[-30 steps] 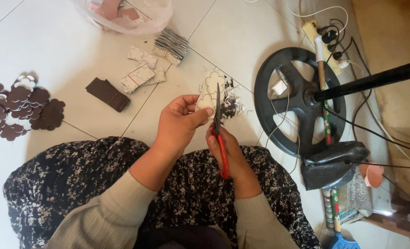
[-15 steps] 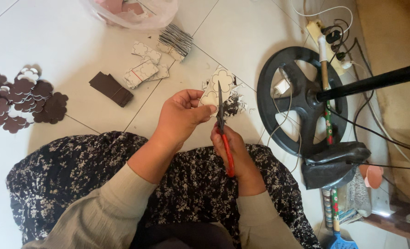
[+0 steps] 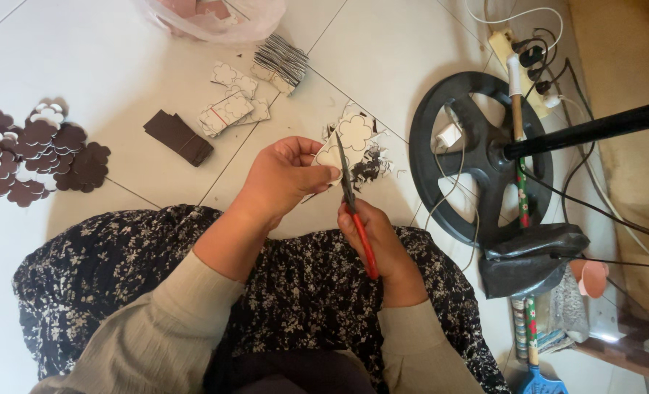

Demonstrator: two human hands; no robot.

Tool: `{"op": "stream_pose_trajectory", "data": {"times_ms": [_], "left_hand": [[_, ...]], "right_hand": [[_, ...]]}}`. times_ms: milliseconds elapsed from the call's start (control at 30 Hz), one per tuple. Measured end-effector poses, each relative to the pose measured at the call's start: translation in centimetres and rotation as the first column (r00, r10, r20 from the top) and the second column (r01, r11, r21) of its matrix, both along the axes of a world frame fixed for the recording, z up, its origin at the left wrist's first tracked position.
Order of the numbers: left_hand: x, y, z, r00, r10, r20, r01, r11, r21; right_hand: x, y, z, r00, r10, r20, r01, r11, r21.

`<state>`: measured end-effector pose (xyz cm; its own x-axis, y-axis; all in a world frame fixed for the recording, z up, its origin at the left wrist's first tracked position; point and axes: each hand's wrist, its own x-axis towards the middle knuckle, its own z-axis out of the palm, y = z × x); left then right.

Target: The person sits on the floor and uses red-handled scissors to cut cloud-shaped pieces from white paper. They handle the paper with one hand and the scissors with the other, trimming the edges to match the outline.

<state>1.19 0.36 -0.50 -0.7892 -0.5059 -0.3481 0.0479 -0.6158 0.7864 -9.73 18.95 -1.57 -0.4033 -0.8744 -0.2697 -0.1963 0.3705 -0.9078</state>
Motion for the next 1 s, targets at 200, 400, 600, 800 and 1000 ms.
{"op": "stream_pose_trajectory", "data": {"times_ms": [200, 400, 600, 800, 1000], "left_hand": [[0.19, -0.34, -0.32, 1.0, -0.031, 0.007, 0.031, 0.999, -0.044], [0.17, -0.71, -0.68, 0.999, -0.019, 0.047, 0.02, 0.999, -0.026], [0.3, -0.51, -0.91, 0.997, -0.068, 0.019, 0.068, 0.998, 0.018], [0.18, -0.31, -0.86, 0.993, -0.074, 0.089, 0.071, 0.997, 0.03], [0.07, -0.34, -0.84, 0.994, -0.063, 0.087, 0.06, 0.998, 0.037]], "right_hand": [[-0.08, 0.05, -0.09, 0.999, 0.026, -0.031, -0.026, 1.0, -0.004], [-0.06, -0.01, -0.13, 0.999, 0.024, -0.042, -0.023, 0.999, 0.024], [0.19, 0.13, -0.16, 0.997, 0.046, 0.069, -0.042, 0.998, -0.055], [0.1, 0.19, -0.1, 0.994, 0.059, 0.094, -0.054, 0.997, -0.053], [0.04, 0.18, 0.05, 0.998, 0.046, 0.044, -0.044, 0.998, -0.049]]}}
